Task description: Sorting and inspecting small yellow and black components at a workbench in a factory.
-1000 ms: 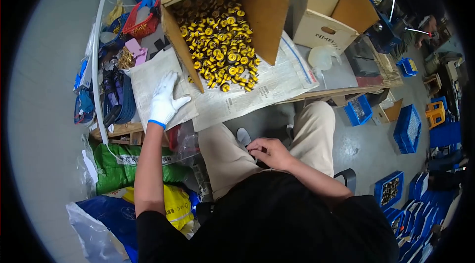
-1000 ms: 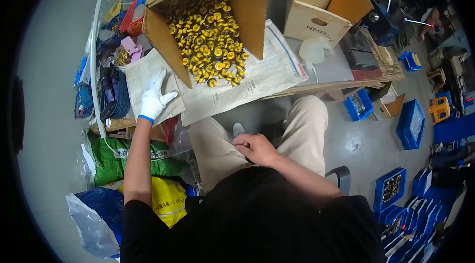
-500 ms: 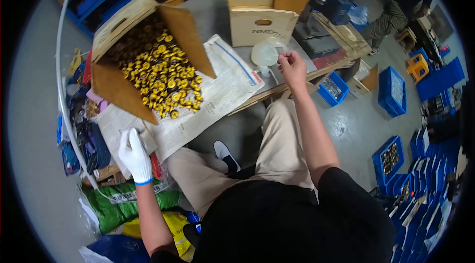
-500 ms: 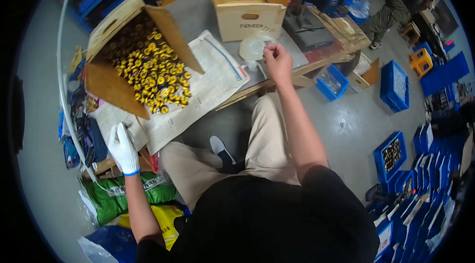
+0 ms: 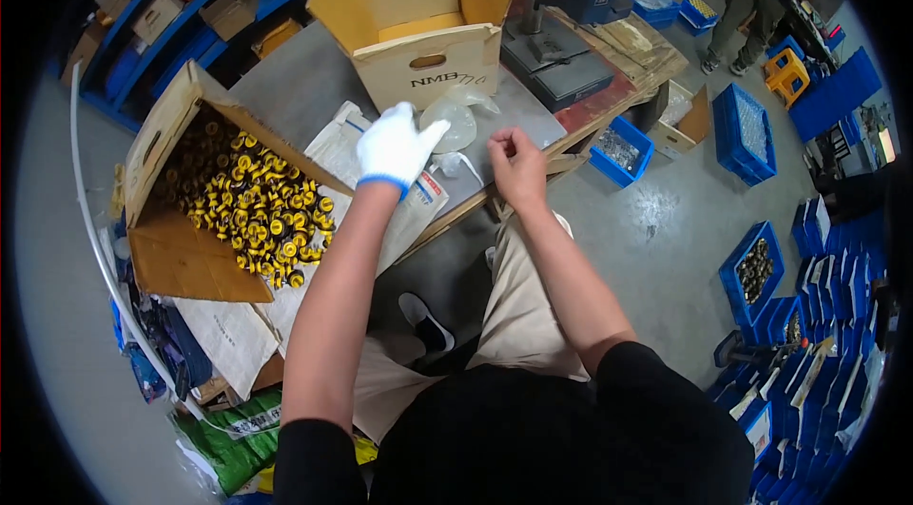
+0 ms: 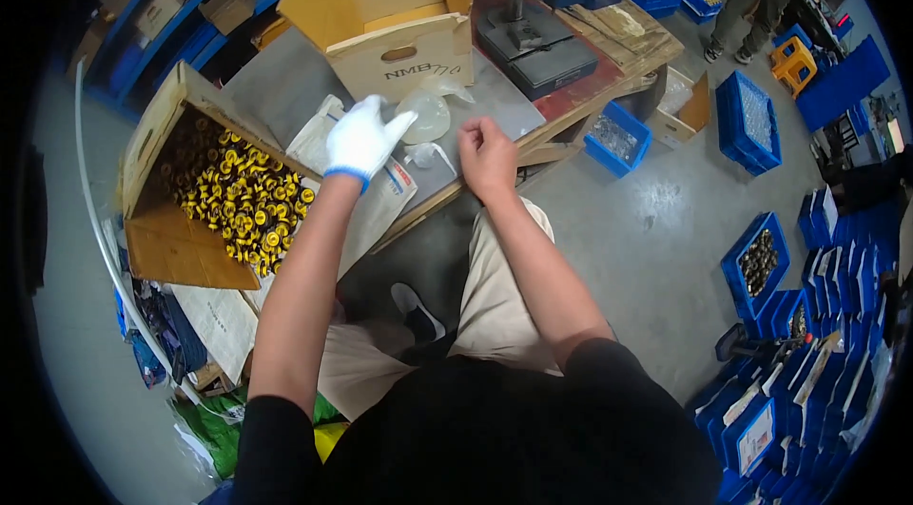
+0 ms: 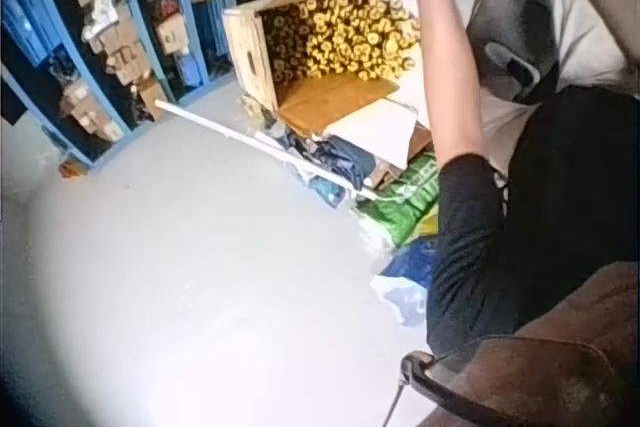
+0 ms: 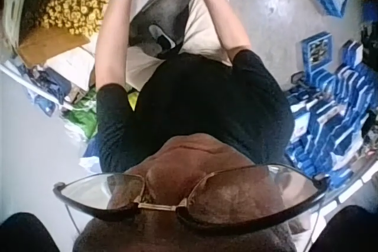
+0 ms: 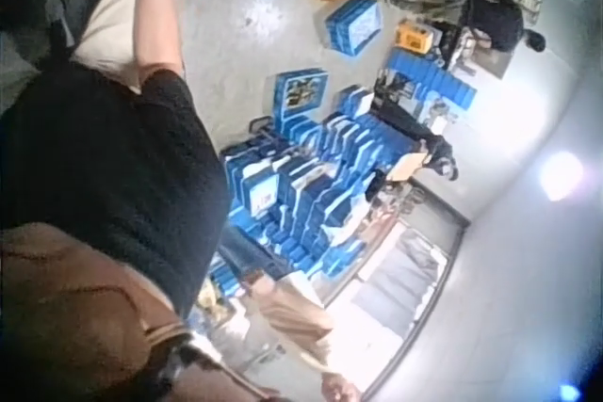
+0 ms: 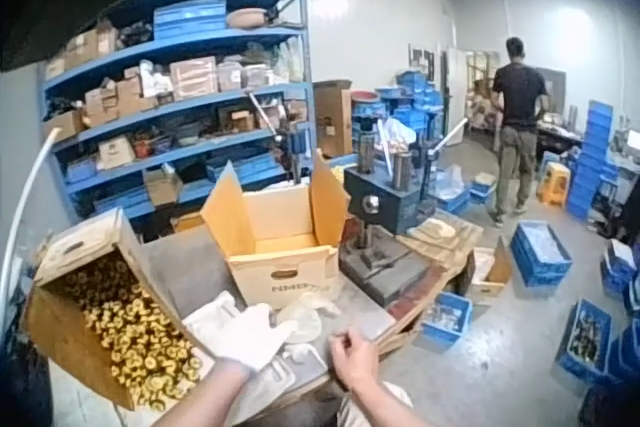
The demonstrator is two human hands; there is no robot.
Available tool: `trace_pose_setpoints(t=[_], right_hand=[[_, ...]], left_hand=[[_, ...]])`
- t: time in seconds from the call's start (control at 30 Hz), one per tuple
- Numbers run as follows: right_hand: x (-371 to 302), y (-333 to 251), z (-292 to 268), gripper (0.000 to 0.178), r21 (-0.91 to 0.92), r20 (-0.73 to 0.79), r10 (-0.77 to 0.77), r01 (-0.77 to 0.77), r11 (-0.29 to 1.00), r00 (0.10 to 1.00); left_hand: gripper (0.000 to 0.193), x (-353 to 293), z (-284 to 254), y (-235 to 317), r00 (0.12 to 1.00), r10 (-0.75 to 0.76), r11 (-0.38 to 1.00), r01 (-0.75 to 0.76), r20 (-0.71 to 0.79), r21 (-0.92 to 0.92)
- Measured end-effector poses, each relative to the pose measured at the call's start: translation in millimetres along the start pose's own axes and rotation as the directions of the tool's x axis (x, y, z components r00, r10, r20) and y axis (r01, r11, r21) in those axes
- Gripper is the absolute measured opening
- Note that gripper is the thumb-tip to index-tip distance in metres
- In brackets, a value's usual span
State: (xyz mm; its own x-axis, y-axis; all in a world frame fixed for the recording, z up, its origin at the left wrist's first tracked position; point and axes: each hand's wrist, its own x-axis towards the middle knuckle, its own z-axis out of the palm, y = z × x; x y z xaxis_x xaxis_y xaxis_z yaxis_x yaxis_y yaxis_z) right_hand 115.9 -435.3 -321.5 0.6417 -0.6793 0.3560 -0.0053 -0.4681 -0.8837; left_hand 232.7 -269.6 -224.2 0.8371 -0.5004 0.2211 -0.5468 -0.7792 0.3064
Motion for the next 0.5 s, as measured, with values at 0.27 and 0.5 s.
trace_pose_setpoints(t=[0.27, 0.5], right_hand=[[4.8, 13.6, -27.4, 0.011, -0.043, 0.141, 0.043, -0.038, 0.998, 0.989], [8.9, 48.7, -32.6, 0.012, 0.056, 0.111, -0.021, 0.015, 0.998, 0.994]], left_hand=[[0.089, 65.6, 54.9, 50.4, 0.908, -0.299, 0.953, 0.272, 0.293, 0.131], [0.073, 36.4, 38.6, 43.6, 0.989, -0.148, 0.899, 0.127, -0.017, -0.42]])
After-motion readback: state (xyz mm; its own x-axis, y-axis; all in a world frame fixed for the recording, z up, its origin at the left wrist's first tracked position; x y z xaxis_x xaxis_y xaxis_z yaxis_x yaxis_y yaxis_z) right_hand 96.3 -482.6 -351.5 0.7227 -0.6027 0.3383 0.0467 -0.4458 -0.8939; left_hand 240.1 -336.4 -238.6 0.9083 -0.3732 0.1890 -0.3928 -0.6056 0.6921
